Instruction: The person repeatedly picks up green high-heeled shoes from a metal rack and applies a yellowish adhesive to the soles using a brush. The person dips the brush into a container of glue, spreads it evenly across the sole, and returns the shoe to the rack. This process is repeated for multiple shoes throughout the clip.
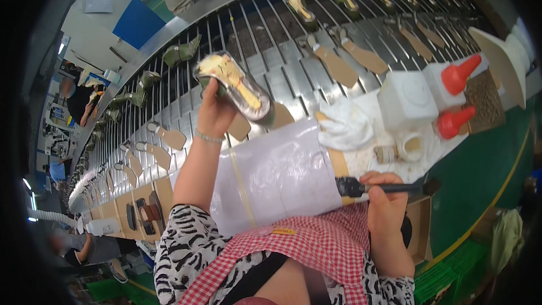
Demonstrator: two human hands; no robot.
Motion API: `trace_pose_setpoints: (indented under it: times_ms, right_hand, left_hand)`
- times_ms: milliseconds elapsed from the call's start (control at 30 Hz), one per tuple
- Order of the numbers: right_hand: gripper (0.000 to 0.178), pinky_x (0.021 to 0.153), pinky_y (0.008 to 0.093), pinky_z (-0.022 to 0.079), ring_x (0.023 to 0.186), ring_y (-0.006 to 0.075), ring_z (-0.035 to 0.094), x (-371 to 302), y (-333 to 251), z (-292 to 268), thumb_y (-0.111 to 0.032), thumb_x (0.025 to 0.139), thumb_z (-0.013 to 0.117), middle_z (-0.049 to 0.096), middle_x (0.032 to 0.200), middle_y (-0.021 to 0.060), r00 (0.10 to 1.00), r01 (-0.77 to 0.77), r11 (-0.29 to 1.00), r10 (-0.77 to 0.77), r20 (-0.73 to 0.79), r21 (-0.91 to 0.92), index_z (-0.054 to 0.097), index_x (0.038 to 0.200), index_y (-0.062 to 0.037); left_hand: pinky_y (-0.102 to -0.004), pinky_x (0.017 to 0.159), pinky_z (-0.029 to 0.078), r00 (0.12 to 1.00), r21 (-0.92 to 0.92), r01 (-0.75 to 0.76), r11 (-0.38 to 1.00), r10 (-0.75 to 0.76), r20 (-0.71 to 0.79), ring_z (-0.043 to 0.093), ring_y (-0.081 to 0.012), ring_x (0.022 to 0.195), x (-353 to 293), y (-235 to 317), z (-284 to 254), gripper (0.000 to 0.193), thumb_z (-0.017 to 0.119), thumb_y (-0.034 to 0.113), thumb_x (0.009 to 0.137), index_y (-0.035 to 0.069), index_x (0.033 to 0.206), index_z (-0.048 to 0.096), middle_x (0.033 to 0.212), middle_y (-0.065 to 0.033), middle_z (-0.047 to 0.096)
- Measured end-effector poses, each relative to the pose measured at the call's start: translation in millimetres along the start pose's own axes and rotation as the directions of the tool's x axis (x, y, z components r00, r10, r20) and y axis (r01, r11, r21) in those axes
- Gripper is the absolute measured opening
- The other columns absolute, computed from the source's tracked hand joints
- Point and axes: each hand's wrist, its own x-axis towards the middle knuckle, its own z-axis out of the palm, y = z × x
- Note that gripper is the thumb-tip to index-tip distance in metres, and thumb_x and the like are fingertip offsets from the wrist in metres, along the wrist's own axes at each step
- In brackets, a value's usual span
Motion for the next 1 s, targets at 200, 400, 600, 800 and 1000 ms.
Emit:
trace_pose_setpoints:
  times_ms: [200,400,600,800,1000]
  right_hand:
    - [0.025,0.090,0.0360,0.044,0.095,0.0246,0.059,34,8,6,-0.007,0.078,0.073,0.063,0.098,0.0190,1.000,-0.005,1.000,0.005,-0.014,-0.011,0.058,0.096,0.0014]
    - [0.027,0.088,0.0377,0.045,0.092,0.0254,0.060,61,18,12,-0.009,0.075,0.075,0.063,0.096,0.0184,0.996,-0.046,0.998,0.043,-0.083,-0.039,0.059,0.094,-0.0001]
    - [0.028,0.086,0.0367,0.045,0.092,0.0257,0.060,82,29,18,-0.012,0.074,0.077,0.063,0.092,0.0174,0.992,-0.083,0.995,0.077,-0.104,-0.061,0.060,0.092,-0.0005]
    - [0.030,0.086,0.0355,0.045,0.091,0.0254,0.059,92,37,25,-0.015,0.074,0.078,0.063,0.092,0.0176,0.993,-0.098,0.988,0.089,-0.080,-0.122,0.059,0.092,-0.0007]
    - [0.030,0.086,0.0352,0.044,0.090,0.0248,0.059,101,35,33,-0.017,0.075,0.078,0.062,0.091,0.0174,0.991,-0.103,0.971,0.080,-0.111,-0.218,0.059,0.092,-0.0010]
  left_hand:
    - [-0.0562,0.102,0.035,0.998,0.216,0.048,0.975,-0.039,-0.049,0.051,-0.0287,0.120,145,38,-36,0.048,0.066,0.009,0.084,0.011,0.129,0.050,0.128,-0.0081,0.055]
    - [-0.0576,0.098,0.038,0.973,0.307,0.192,0.932,-0.140,-0.185,0.056,-0.0285,0.111,247,31,-93,0.055,0.057,-0.006,0.074,0.010,0.125,0.050,0.116,-0.0077,0.060]
    - [-0.0568,0.100,0.037,0.900,0.314,0.185,0.931,-0.032,-0.435,0.056,-0.0305,0.110,299,5,-161,0.043,0.051,-0.009,0.075,0.001,0.118,0.049,0.115,-0.0124,0.057]
    - [-0.0525,0.107,0.033,0.694,0.151,0.050,0.987,0.074,-0.716,0.044,-0.0372,0.128,306,53,-219,0.052,0.055,0.012,0.088,-0.007,0.132,0.034,0.139,-0.0221,0.039]
    - [-0.0466,0.117,0.007,0.697,-0.134,-0.376,0.917,0.184,-0.693,0.010,-0.0322,0.146,294,111,-265,0.094,0.064,0.052,0.082,0.002,0.147,0.017,0.155,-0.0218,0.013]
